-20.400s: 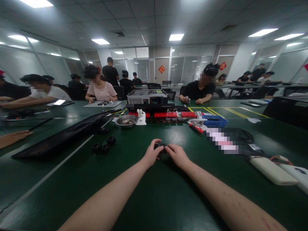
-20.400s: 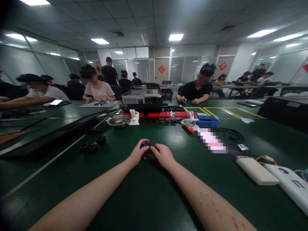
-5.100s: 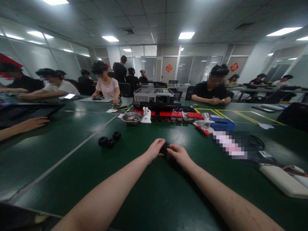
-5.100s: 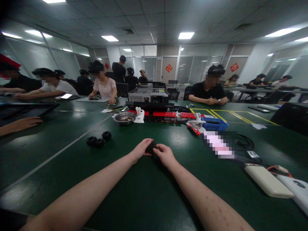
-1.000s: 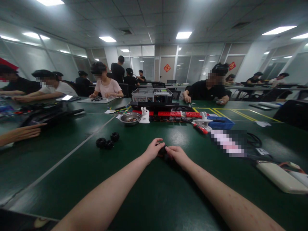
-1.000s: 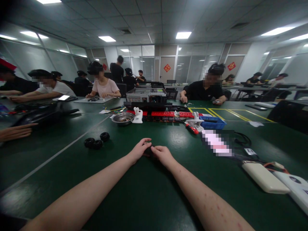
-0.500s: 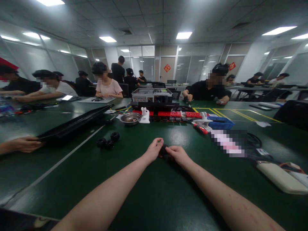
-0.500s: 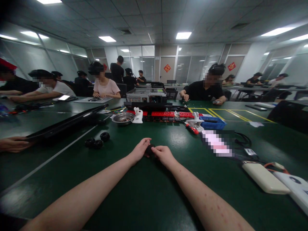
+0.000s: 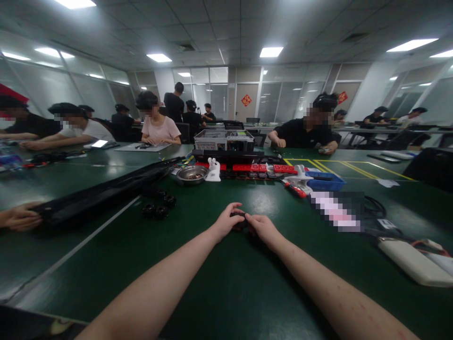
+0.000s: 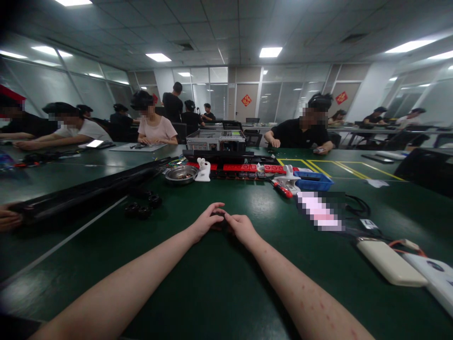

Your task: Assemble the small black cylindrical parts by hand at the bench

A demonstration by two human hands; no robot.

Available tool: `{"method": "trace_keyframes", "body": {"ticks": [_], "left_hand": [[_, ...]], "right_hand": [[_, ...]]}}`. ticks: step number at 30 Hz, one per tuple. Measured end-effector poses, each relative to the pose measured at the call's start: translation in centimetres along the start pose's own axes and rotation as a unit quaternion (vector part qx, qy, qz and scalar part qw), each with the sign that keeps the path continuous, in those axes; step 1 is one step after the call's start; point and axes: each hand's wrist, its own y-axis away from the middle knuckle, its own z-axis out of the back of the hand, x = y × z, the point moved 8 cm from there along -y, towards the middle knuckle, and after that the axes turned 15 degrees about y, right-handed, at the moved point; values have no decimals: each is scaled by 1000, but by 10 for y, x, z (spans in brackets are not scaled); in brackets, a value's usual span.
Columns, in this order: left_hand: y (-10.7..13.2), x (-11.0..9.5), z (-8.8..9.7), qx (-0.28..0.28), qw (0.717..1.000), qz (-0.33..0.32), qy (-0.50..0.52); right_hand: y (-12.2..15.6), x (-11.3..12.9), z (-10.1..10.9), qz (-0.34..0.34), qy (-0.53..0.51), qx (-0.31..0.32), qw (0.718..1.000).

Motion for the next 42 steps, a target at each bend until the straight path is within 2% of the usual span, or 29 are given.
{"method": "trace_keyframes", "body": {"ticks": [4,8,11,15,17,20,23,26,30,36,42], "left_hand": [[-2,3,8,-51,999,2,-11],[-4,4,10,-63,997,-9,-33],[-4,5,11,-61,998,-3,-26],[-2,2,11,-62,998,8,6],[-1,0,9,-51,999,1,5],[-1,-7,4,-27,997,-60,-27],[1,-14,0,-10,989,-123,-80],[3,-16,0,-15,987,-138,-84],[-2,-5,5,-30,997,-68,-31],[-7,7,5,-23,1000,-3,2],[-6,6,3,-15,1000,2,-10]], "right_hand": [[2,5,-3,23,-17,24,999],[5,13,-5,44,-28,38,998],[4,10,-2,24,-37,7,999],[1,-2,13,-29,-88,-97,991],[1,-7,15,-58,-92,-100,989],[0,-8,11,-68,-58,-55,994],[2,-1,9,-29,11,-42,999],[6,10,12,38,93,-80,992],[13,28,17,127,160,-133,970],[25,49,15,204,231,-142,941],[24,46,14,196,232,-136,943]]}}
